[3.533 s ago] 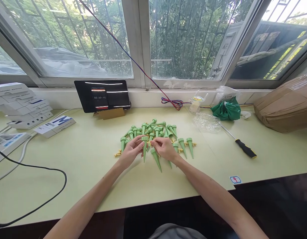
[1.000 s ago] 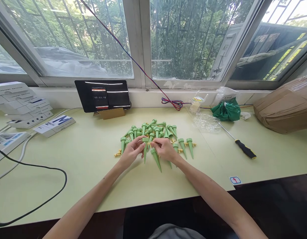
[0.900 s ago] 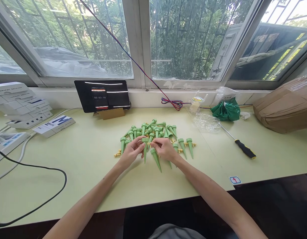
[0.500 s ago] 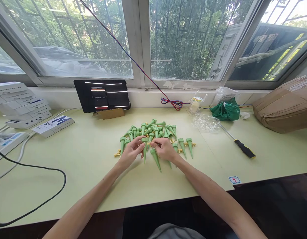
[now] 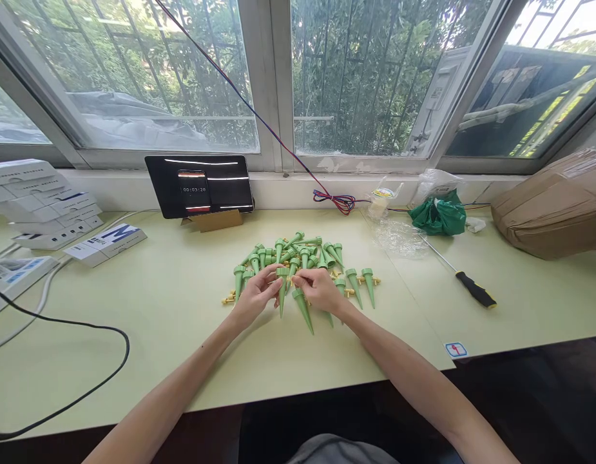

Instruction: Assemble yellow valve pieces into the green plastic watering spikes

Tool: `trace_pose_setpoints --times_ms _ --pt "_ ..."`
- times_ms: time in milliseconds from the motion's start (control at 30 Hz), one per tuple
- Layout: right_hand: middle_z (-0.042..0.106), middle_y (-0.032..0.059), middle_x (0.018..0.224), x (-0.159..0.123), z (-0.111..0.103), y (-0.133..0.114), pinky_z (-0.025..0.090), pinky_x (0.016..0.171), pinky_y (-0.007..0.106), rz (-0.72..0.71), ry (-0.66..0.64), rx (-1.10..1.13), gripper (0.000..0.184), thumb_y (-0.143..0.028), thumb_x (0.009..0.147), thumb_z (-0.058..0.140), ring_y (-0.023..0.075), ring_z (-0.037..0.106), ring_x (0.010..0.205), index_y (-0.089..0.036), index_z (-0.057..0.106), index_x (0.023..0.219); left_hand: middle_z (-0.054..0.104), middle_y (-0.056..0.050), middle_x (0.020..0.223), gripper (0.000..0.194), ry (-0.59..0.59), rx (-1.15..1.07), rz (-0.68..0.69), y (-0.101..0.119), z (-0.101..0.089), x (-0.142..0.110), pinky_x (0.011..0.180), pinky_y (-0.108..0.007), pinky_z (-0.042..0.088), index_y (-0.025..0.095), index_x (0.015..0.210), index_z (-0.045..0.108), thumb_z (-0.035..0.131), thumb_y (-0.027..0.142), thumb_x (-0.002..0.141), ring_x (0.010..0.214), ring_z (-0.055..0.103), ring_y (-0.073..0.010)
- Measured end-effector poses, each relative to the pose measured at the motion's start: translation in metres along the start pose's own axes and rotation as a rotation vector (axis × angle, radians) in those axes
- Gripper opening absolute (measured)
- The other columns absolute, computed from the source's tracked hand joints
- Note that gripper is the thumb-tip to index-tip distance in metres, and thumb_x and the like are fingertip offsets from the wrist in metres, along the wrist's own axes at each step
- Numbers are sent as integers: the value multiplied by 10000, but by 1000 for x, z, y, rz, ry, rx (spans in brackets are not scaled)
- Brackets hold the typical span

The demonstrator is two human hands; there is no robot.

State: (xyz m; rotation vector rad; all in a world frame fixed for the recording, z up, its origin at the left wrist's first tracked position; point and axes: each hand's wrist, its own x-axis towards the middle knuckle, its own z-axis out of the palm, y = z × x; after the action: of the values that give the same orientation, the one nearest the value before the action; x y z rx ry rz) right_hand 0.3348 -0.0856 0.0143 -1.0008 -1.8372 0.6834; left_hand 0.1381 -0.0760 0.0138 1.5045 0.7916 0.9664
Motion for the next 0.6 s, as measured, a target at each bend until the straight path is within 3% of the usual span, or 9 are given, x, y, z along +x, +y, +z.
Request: trace_pose_setpoints --times_ms 267,600 --pt "544 -13 611 1 -1 -5 309 536 245 -26 20 53 259 -349 914 582 114 415 558 -168 632 736 550 19 764 380 -11 10 11 -2 0 0 551 -265 484 227 1260 534 601 388 922 567 503 -100" --pt "475 -33 562 0 -1 0 284 526 242 -36 -13 -9 295 -273 936 522 102 360 521 -168 579 666 534 24 755 389 -8 25 3 1 0 0 547 -259 478 221 1258 531 601 399 919 567 495 -99"
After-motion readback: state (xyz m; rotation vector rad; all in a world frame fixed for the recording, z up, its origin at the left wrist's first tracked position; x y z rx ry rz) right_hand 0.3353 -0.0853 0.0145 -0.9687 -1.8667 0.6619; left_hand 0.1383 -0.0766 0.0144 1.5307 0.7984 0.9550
